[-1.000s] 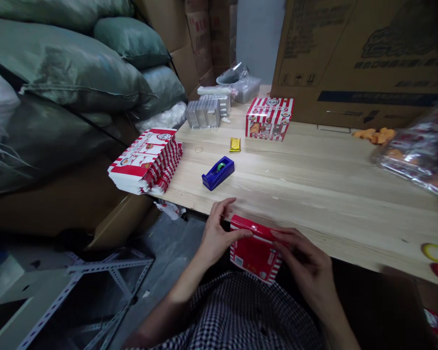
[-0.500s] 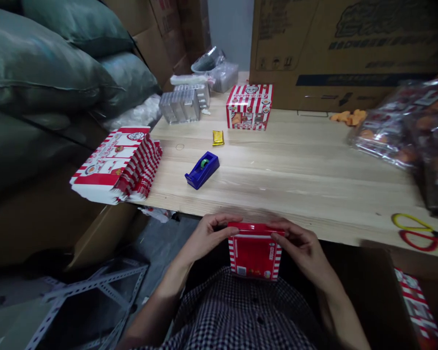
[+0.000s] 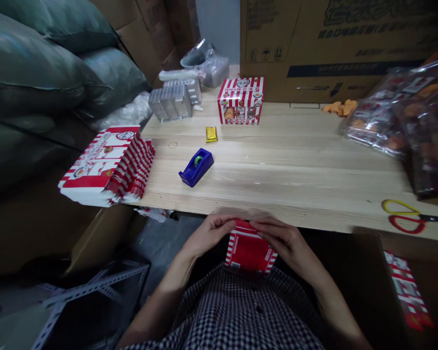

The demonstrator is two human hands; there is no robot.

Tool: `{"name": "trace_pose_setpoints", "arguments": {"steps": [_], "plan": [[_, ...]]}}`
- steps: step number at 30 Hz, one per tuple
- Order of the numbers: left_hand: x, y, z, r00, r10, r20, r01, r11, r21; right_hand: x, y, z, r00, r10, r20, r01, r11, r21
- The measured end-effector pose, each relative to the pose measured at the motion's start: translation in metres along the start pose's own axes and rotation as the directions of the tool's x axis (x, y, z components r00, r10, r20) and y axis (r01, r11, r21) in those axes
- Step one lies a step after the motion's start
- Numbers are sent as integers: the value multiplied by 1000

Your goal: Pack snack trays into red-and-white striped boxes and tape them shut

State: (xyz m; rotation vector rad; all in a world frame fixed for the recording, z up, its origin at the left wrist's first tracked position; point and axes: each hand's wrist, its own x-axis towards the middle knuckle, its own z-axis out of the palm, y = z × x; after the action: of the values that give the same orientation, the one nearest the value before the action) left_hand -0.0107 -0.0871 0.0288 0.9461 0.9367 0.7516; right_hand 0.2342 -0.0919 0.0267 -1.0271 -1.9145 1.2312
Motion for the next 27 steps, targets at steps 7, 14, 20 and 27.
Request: {"name": "trace_pose_setpoints", "arguments": {"steps": [7, 14, 20, 27], "plan": [[-4, 11, 14, 1000, -14, 2, 14, 990, 138, -3, -17, -9, 999, 3, -36, 0, 996, 89], [15, -6, 52, 996, -41, -77, 38, 998, -42, -17, -11, 4, 901, 184, -393, -103, 970, 219], [30, -30, 51, 958, 284, -46, -267, 938, 220, -24, 11, -1, 890, 161, -426, -82, 977, 198], [39, -32, 20, 931, 361, 53, -357, 872, 335, -25, 23, -7, 963, 30, -270, 2, 993, 116]]}}
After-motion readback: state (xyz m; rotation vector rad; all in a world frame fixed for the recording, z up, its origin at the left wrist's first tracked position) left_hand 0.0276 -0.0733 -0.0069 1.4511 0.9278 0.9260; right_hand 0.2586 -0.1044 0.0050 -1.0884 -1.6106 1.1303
